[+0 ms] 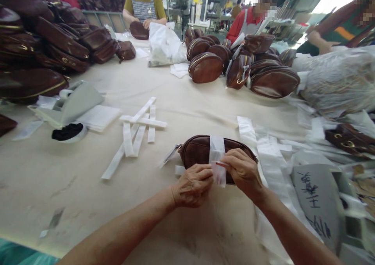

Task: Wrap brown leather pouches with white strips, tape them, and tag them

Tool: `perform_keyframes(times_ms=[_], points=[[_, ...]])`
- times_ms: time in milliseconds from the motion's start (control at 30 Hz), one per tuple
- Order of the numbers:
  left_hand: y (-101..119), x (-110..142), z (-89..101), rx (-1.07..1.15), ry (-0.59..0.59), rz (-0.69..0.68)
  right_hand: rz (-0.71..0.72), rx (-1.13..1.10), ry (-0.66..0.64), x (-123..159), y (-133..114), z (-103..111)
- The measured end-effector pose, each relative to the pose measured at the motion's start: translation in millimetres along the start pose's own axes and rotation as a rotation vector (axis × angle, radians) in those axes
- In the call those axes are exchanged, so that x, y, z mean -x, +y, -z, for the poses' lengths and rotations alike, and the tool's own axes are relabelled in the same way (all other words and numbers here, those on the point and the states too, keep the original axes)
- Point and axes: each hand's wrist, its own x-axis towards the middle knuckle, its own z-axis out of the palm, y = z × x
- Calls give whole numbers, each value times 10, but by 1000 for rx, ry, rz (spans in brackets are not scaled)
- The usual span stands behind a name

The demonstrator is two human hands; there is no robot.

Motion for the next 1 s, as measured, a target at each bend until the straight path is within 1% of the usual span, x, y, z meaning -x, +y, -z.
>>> perform_keyframes(times_ms=[100, 200, 267, 333, 400, 467, 533, 567, 633, 700, 800, 933, 1000], points=[[20, -19, 15, 39, 28, 19, -150, -25, -13, 40, 88, -113], [35, -32, -15, 63, 88, 29, -270, -9, -22, 99, 119, -181], [56, -52, -31, 71, 125, 57, -317, -1, -27, 121, 129, -205], [88, -88, -35, 51, 169, 125, -345, -5, -27, 127, 137, -224], [126, -138, -30, -51, 199, 172, -358, -15, -19, 125, 146, -240], [156, -188, -31, -196, 173, 122, -366, -30, -6, 123, 157, -256], [167, -220, -50, -301, 95, 25, -372, -49, 9, 127, 167, -268], [164, -226, -66, -327, 57, -13, -379, -57, 15, 131, 171, -271], [145, -217, -105, -349, 5, -39, -406, -69, 29, 144, 174, -272], [123, -191, -138, -366, -8, -40, -442, -69, 39, 157, 170, -270], [107, -156, -163, -399, 19, -45, -477, -33, 68, 156, 163, -284], [113, -157, -163, -433, 21, -47, -480, 75, 172, 90, 161, -331], [110, -169, -160, -436, 7, -38, -457, 109, 235, 66, 126, -285]])
